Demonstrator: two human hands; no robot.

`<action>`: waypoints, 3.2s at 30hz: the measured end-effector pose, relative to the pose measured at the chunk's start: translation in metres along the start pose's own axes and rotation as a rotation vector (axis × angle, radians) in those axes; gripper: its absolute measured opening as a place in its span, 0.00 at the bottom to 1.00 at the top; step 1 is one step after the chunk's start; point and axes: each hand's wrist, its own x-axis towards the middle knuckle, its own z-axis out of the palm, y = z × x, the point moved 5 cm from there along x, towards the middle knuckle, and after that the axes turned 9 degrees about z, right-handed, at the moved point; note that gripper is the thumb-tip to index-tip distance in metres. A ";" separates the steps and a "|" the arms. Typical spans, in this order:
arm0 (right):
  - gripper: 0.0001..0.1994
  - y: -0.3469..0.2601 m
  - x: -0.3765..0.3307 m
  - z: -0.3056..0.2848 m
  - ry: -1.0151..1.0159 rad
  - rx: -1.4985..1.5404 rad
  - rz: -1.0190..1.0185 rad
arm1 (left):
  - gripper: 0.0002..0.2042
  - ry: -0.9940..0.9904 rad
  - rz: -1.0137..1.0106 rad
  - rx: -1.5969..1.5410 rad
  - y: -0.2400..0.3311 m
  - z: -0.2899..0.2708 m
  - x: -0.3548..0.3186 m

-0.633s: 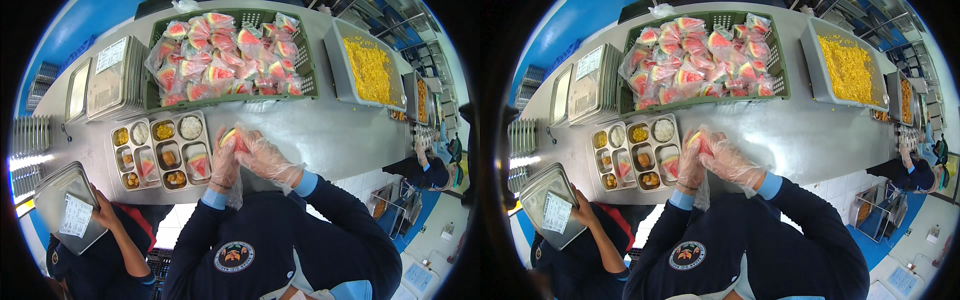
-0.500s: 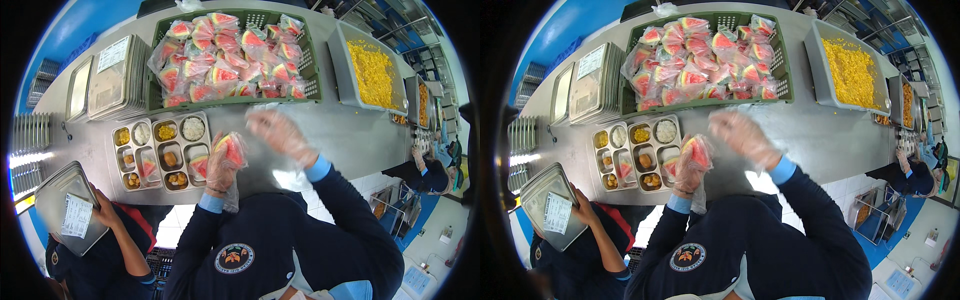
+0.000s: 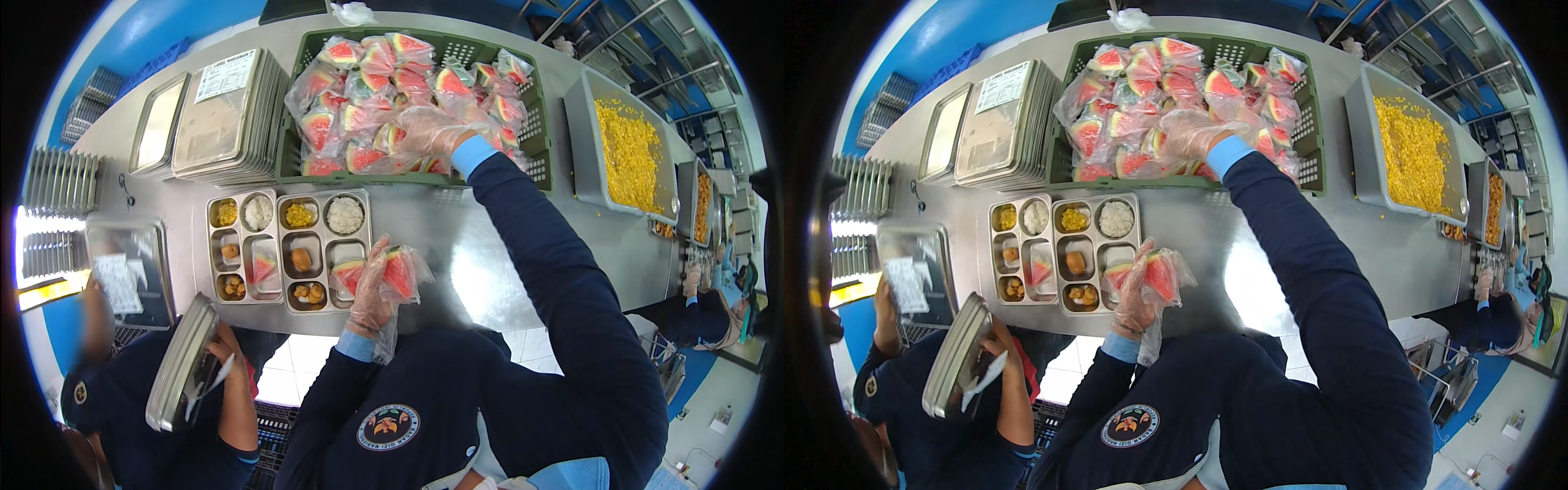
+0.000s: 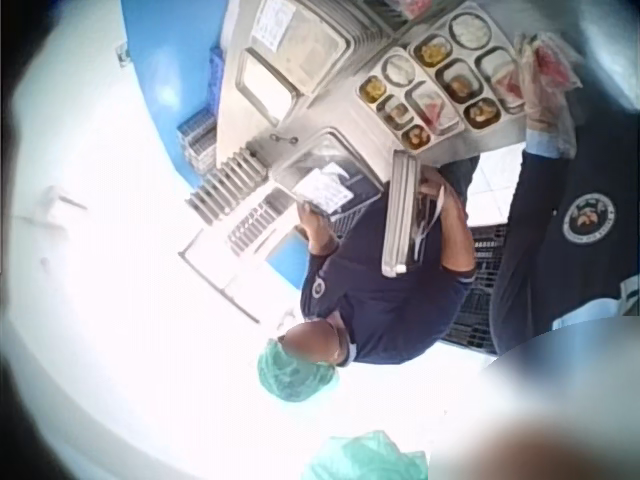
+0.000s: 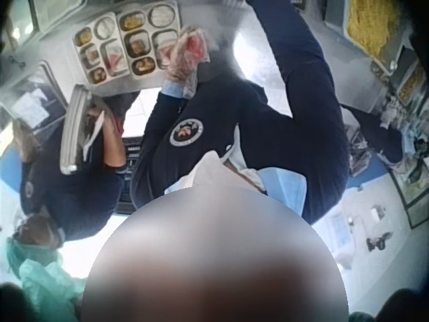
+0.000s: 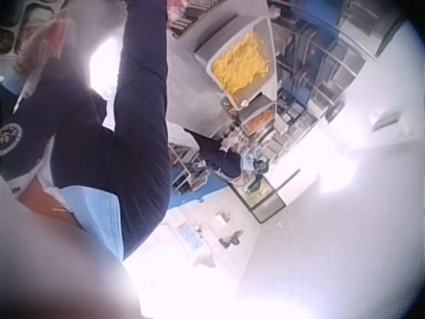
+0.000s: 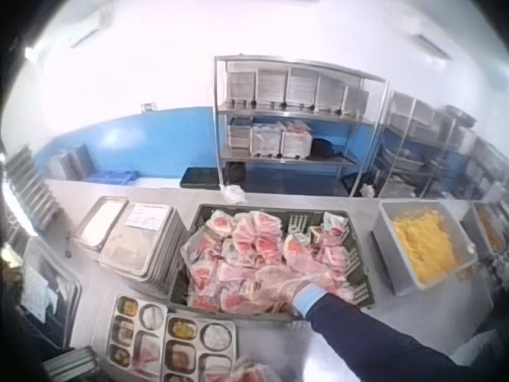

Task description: The person places individually wrapped watermelon slices into compartmentalized metal trays that already contain rice, corn, and fried items. The person then closes the trays with metal lids and stacks them on the counter.

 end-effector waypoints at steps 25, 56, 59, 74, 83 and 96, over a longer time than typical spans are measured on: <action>0.14 0.037 -0.163 -0.050 -0.133 1.225 0.051 | 0.39 -0.187 -0.009 0.038 0.007 0.044 0.027; 0.32 -0.028 0.001 -0.005 0.043 -0.078 0.364 | 0.29 -0.027 -0.003 -0.076 0.005 -0.009 0.011; 0.28 -0.023 -0.013 -0.015 0.040 0.008 0.329 | 0.30 -0.056 0.006 -0.088 0.006 -0.007 0.013; 0.13 0.038 -0.193 -0.057 -0.128 1.100 0.155 | 0.54 -0.659 0.017 0.181 0.067 0.100 0.019; 0.17 0.053 -0.316 -0.021 -0.083 1.458 0.200 | 0.62 -0.789 -0.187 0.268 -0.005 0.163 -0.003; 0.12 0.180 -0.559 0.089 0.700 1.251 0.328 | 0.58 -0.913 -0.470 0.169 -0.200 0.250 -0.130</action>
